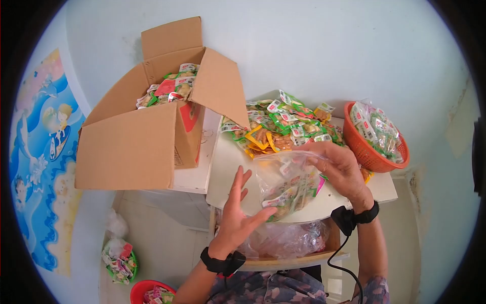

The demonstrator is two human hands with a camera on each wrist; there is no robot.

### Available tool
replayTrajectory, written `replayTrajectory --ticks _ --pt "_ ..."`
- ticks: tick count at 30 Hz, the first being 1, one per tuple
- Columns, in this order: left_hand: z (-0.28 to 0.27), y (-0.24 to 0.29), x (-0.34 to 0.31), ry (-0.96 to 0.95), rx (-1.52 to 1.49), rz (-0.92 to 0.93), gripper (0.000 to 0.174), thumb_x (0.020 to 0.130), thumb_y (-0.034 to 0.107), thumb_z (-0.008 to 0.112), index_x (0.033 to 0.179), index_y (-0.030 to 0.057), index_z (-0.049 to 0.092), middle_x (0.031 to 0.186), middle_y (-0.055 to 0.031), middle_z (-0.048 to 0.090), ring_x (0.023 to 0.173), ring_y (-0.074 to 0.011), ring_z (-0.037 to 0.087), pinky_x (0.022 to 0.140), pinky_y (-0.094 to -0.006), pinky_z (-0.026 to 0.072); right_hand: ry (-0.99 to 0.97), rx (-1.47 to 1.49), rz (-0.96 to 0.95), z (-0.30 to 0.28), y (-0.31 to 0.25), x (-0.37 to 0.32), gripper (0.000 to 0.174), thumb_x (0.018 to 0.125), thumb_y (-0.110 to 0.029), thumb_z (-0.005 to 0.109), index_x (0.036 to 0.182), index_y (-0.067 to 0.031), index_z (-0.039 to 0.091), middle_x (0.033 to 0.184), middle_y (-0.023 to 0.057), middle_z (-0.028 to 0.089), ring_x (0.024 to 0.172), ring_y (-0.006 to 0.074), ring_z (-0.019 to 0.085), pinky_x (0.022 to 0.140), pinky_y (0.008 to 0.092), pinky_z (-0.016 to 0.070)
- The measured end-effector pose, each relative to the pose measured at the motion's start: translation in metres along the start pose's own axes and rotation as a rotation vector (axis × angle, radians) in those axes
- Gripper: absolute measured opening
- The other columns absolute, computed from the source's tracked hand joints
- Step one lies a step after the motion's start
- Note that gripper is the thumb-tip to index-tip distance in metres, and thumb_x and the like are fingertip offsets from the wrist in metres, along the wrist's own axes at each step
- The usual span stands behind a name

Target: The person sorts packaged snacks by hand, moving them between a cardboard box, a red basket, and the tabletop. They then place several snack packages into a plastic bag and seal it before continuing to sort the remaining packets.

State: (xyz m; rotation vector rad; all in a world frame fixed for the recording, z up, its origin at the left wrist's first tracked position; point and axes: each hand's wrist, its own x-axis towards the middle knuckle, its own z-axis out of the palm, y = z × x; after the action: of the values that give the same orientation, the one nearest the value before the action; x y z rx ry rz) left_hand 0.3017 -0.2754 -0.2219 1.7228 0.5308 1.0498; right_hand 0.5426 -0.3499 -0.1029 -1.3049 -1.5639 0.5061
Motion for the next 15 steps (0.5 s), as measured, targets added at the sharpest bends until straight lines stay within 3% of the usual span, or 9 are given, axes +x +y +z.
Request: replayTrajectory --ticks 3,6,9,11,12,15 --pt "0.015 0.008 0.008 -0.059 0.015 0.018 0.111 0.086 0.024 0.086 0.165 0.0008 0.013 0.162 -0.0246 0.037 0.148 -0.0328 0.042 0.116 -0.0471 0.0413 0.055 -0.075 0.017 -0.003 0.008 -0.013 0.020 0.099 -0.006 0.069 0.118 -0.0008 0.073 0.108 0.0077 0.075 0.096 0.0165 0.070 0.087 0.0309 0.0547" --pt "0.032 0.018 0.021 -0.037 -0.336 -0.067 0.091 0.092 0.025 0.081 0.161 -0.0014 0.028 0.155 -0.0199 0.047 0.139 -0.0254 0.052 0.110 -0.0385 0.0460 0.063 -0.176 -0.068 -0.006 -0.001 -0.020 0.019 0.099 -0.004 0.068 0.116 -0.0009 0.074 0.103 0.0078 0.074 0.093 0.0166 0.070 0.084 0.0315 0.0548" --pt "0.036 0.025 0.032 -0.076 -0.281 -0.173 0.052 0.101 0.023 0.071 0.144 -0.0031 0.055 0.135 -0.0115 0.066 0.121 -0.0161 0.062 0.102 -0.0305 0.0496 0.096 -0.129 -0.175 -0.005 -0.004 -0.023 0.017 0.098 -0.003 0.068 0.114 -0.0003 0.074 0.101 0.0082 0.075 0.094 0.0171 0.070 0.084 0.0309 0.0553" --pt "0.040 0.027 0.038 -0.048 -0.307 -0.135 0.034 0.105 0.020 0.064 0.130 -0.0033 0.065 0.121 -0.0065 0.072 0.112 -0.0128 0.065 0.097 -0.0288 0.0509 0.100 -0.056 -0.134 -0.008 -0.006 -0.026 0.017 0.098 -0.003 0.068 0.114 -0.0012 0.074 0.107 0.0073 0.075 0.103 0.0161 0.069 0.092 0.0318 0.0550" --pt "0.042 0.026 0.040 -0.036 -0.320 -0.117 0.029 0.107 0.019 0.061 0.123 -0.0034 0.070 0.114 -0.0040 0.074 0.107 -0.0111 0.066 0.095 -0.0280 0.0515 0.103 -0.019 -0.112 -0.010 -0.007 -0.028 0.017 0.098 -0.004 0.069 0.114 -0.0016 0.074 0.110 0.0069 0.075 0.107 0.0156 0.068 0.095 0.0322 0.0548" --pt "0.033 0.022 0.045 -0.063 -0.202 0.025 0.028 0.109 0.019 0.059 0.121 -0.0027 0.072 0.108 -0.0008 0.075 0.098 -0.0085 0.065 0.090 -0.0250 0.0515 0.116 -0.033 -0.164 -0.021 -0.011 -0.034 0.014 0.098 -0.003 0.069 0.111 -0.0009 0.074 0.111 0.0076 0.075 0.109 0.0161 0.068 0.097 0.0330 0.0550"
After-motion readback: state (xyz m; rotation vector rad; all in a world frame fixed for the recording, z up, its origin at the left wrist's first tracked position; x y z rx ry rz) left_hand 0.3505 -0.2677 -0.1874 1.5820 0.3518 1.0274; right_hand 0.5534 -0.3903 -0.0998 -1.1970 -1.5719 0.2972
